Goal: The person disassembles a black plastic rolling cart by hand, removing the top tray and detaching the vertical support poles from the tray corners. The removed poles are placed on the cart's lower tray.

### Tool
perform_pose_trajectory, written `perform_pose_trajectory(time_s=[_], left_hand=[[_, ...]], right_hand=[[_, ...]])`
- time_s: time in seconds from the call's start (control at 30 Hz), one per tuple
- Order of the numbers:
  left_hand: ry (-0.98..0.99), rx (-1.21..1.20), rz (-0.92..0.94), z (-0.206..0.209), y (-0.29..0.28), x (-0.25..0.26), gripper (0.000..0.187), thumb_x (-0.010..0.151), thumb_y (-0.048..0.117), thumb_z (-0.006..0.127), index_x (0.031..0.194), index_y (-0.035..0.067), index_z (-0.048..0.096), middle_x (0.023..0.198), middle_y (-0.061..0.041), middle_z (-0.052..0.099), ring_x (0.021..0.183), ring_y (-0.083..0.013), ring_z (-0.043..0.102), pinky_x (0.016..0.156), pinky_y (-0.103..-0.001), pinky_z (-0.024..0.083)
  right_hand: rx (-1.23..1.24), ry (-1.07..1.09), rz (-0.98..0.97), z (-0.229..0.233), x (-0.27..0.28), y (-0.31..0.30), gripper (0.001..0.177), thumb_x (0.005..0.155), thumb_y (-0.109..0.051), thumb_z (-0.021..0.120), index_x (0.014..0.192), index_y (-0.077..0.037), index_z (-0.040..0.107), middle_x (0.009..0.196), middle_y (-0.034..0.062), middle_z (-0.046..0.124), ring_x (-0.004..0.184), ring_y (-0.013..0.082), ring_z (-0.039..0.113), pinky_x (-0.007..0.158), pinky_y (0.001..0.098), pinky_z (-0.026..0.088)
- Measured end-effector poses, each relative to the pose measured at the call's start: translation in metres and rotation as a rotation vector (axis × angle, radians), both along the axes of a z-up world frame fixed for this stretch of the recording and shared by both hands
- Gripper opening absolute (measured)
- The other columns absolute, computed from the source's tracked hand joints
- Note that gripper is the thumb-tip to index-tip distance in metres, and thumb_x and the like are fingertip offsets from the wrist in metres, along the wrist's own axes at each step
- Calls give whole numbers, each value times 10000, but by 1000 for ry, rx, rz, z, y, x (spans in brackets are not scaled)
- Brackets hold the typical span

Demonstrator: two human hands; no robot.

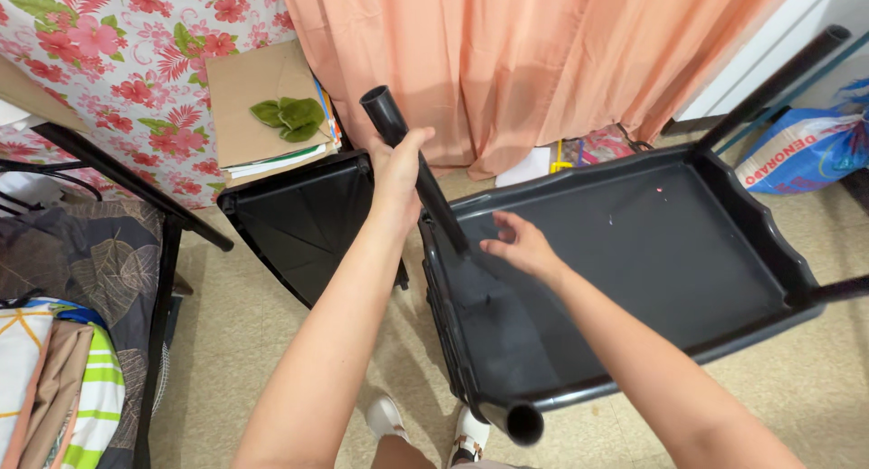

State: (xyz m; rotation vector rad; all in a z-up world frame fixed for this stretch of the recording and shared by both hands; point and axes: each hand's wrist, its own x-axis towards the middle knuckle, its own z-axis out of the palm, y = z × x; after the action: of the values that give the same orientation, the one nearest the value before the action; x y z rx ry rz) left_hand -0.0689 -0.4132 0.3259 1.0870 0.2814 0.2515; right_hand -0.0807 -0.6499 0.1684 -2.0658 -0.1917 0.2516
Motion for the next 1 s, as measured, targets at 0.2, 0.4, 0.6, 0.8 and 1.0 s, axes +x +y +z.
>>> perform_pose_trajectory(time_s=[0.2, 0.4, 0.6, 0.8, 1.0], left_hand=[[-6, -119, -186, -20, -23, -15, 372, 922, 284, 721, 1112, 57, 496, 904, -43, 495, 786, -175, 523, 648, -388, 510], [-108, -69, -429, 1, -32, -68, 309, 929, 235, 730, 1072, 100, 491, 967, -31, 593, 876, -146, 626, 786, -366, 586], [-116, -98, -448, -7, -33, -151, 322, 892, 209, 736, 1125, 103, 540, 997, -15, 659, 894, -109, 668, 755, -302, 553], [-391, 90, -49, -26, 17, -193, 369, 918, 26, 754, 1254, 65, 606, 887, -1, 614, 761, -125, 608, 686, -268, 509], [18, 538, -63, -113, 16, -241, 281, 805, 205, 836, 1034, 92, 718, 856, 1, 738, 779, -114, 702, 746, -294, 558]], right_hand=[[-46, -277, 136, 79, -54, 2, 857, 725, -297, 909, 1441, -25, 523, 1221, 152, 667, 1112, 217, 628, 913, 372, 517], [104, 35, -62, 128, -121, 26, 399, 814, -297, 826, 1096, -43, 704, 683, 3, 645, 487, 91, 584, 453, 276, 489], [-15, -228, 33, 140, -181, 34, 537, 839, -350, 821, 1243, -35, 659, 822, 77, 649, 704, 152, 628, 651, 310, 539], [628, -107, -116, 130, -229, 22, 633, 1001, -529, 536, 1355, -11, 623, 1227, 93, 725, 1133, 191, 677, 984, 342, 520], [697, -394, -80, 111, -300, 36, 538, 1004, -348, 633, 1403, 2, 543, 1264, 120, 676, 1182, 182, 664, 1043, 336, 520]])
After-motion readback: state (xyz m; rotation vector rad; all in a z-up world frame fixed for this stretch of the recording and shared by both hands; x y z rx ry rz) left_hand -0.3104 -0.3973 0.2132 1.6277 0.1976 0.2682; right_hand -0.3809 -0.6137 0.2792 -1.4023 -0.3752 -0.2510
